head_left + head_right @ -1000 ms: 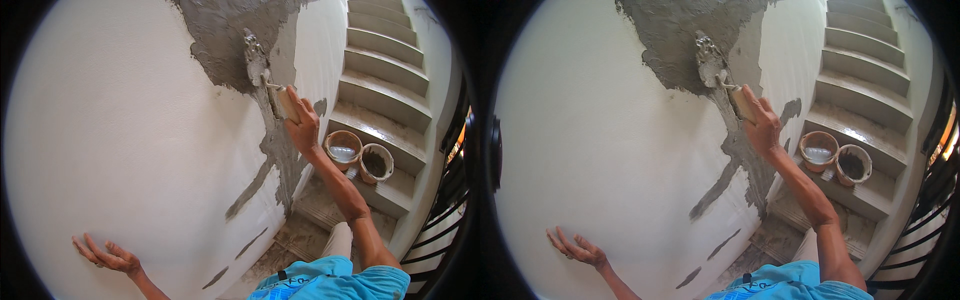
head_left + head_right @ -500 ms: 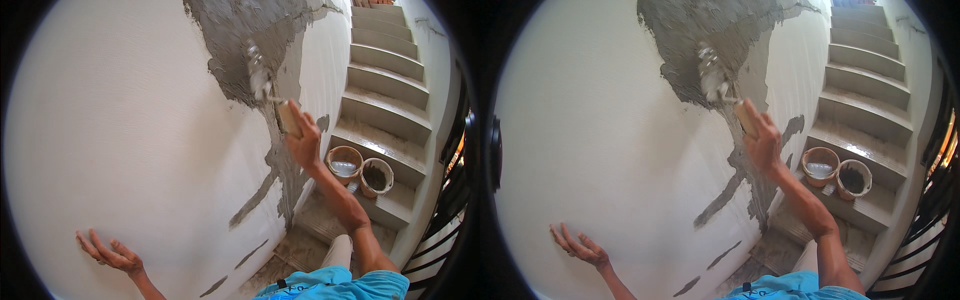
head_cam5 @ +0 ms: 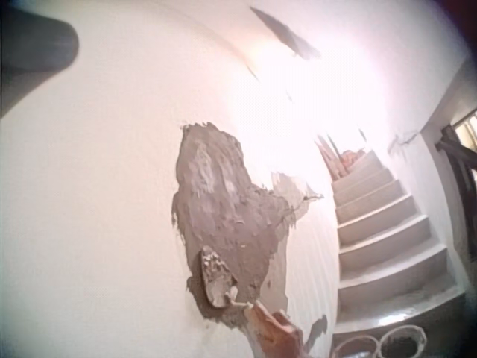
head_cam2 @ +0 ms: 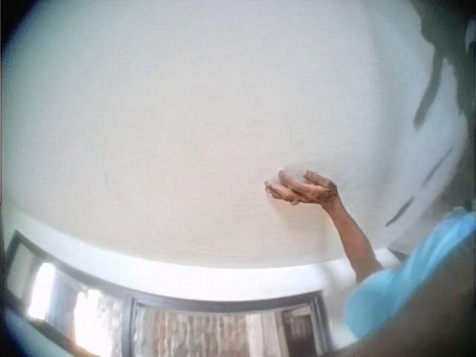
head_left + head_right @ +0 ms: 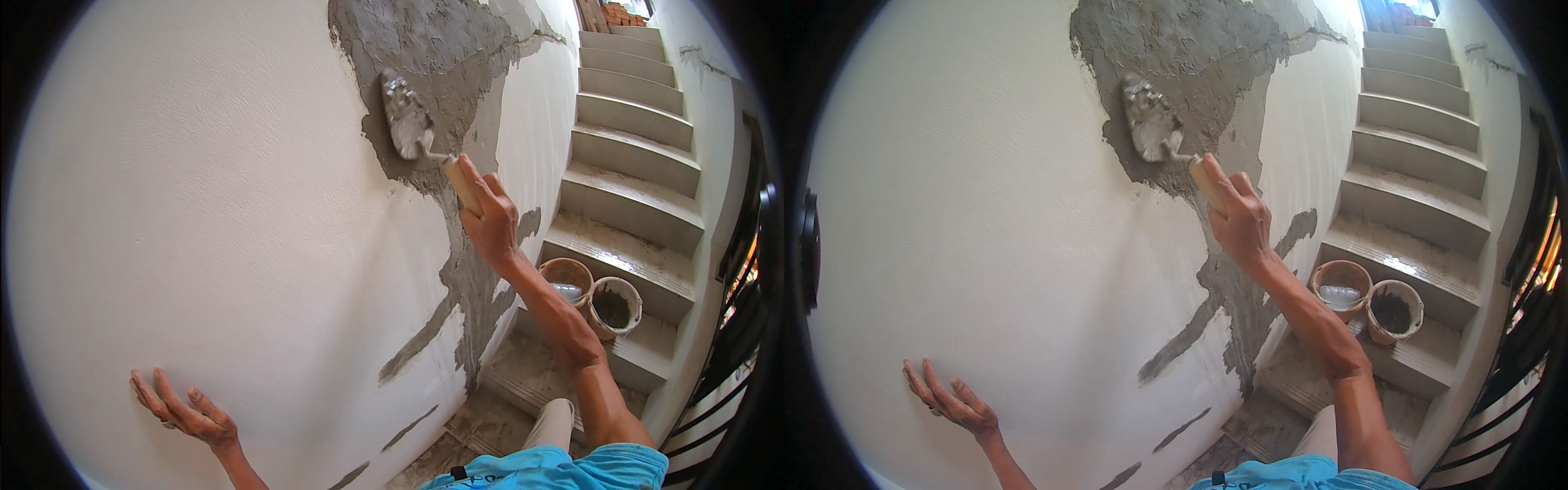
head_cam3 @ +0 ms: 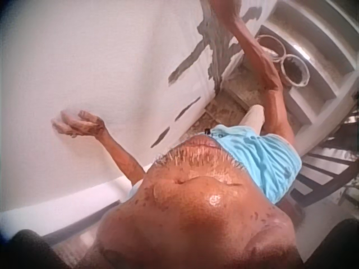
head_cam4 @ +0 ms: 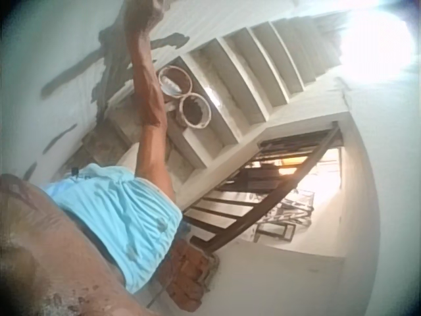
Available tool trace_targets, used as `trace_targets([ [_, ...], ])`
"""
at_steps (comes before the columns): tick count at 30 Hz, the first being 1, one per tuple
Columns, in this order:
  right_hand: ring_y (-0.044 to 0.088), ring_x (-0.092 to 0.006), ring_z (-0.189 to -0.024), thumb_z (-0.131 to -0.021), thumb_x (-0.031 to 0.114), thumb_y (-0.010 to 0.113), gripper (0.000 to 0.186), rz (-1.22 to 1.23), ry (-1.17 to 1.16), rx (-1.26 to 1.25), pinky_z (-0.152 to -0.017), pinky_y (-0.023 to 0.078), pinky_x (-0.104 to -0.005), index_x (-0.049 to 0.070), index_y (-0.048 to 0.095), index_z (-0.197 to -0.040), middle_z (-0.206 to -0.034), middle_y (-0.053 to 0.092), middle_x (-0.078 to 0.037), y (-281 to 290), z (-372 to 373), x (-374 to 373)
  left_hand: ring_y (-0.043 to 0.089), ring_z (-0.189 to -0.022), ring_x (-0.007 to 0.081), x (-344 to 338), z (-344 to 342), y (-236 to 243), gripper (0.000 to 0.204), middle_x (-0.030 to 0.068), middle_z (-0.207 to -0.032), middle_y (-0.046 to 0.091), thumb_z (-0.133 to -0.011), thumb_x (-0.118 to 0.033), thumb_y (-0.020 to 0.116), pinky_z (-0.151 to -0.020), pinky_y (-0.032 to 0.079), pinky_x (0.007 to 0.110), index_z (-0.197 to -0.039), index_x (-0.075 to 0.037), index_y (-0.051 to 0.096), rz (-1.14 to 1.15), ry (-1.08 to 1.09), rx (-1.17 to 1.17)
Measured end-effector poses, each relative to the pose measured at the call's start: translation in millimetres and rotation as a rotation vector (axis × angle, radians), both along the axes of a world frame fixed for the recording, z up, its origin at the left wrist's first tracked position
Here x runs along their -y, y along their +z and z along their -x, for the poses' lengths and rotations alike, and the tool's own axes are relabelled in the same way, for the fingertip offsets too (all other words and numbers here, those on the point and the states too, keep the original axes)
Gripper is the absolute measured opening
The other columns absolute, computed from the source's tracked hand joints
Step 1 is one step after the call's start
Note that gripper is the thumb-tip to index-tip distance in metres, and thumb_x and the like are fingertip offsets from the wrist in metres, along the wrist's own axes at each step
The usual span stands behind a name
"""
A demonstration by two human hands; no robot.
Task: The person applies plaster to a damaged section of a white wall using a trowel. They repeatedly scoop plaster from a bucket placed on the stairs and spread it over the wall surface to fill in cracks and holes.
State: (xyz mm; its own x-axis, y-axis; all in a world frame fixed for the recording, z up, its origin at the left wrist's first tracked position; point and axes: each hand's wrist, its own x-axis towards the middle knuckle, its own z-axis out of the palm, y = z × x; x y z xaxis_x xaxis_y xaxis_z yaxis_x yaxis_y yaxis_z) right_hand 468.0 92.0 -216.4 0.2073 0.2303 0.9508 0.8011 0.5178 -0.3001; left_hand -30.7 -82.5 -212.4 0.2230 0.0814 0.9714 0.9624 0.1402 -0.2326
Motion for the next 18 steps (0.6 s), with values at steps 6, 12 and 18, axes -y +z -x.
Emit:
trace_targets([
  [6, 0.068, -0.0305, -0.080, -0.073, -0.008, 0.064, 0.086, -0.092, 0.003, -0.018, -0.072, 0.058, -0.0410, 0.024, 0.055, -0.152, -0.094, 0.064, -0.012, 30, -19, -3, 0.027, -0.153, 0.0404, 1, 0, 0, 0.051, 0.0210, -0.163, 0.033, -0.113, -0.033, 0.034, -0.125, 0.023, 0.059, -0.151, -0.001, 0.045, 0.002, -0.024, 0.001],
  [12, 0.068, -0.0321, -0.085, -0.075, -0.009, 0.063, 0.085, -0.053, -0.080, -0.034, -0.077, 0.056, -0.0431, 0.022, 0.053, -0.153, -0.099, 0.063, -0.013, 65, -30, -21, 0.028, -0.153, 0.0412, -1, -5, 2, 0.051, 0.0214, -0.163, 0.033, -0.113, -0.033, 0.033, -0.125, 0.023, 0.059, -0.150, 0.000, 0.045, -0.003, -0.046, 0.006],
  [18, 0.068, -0.0305, -0.083, -0.075, -0.010, 0.063, 0.085, -0.029, 0.043, 0.066, -0.074, 0.056, -0.0417, 0.023, 0.054, -0.153, -0.096, 0.061, -0.011, 30, -9, 4, 0.028, -0.153, 0.0411, 1, -4, 2, 0.051, 0.0216, -0.163, 0.033, -0.113, -0.033, 0.033, -0.125, 0.023, 0.059, -0.150, 0.000, 0.044, -0.003, -0.037, 0.004],
])
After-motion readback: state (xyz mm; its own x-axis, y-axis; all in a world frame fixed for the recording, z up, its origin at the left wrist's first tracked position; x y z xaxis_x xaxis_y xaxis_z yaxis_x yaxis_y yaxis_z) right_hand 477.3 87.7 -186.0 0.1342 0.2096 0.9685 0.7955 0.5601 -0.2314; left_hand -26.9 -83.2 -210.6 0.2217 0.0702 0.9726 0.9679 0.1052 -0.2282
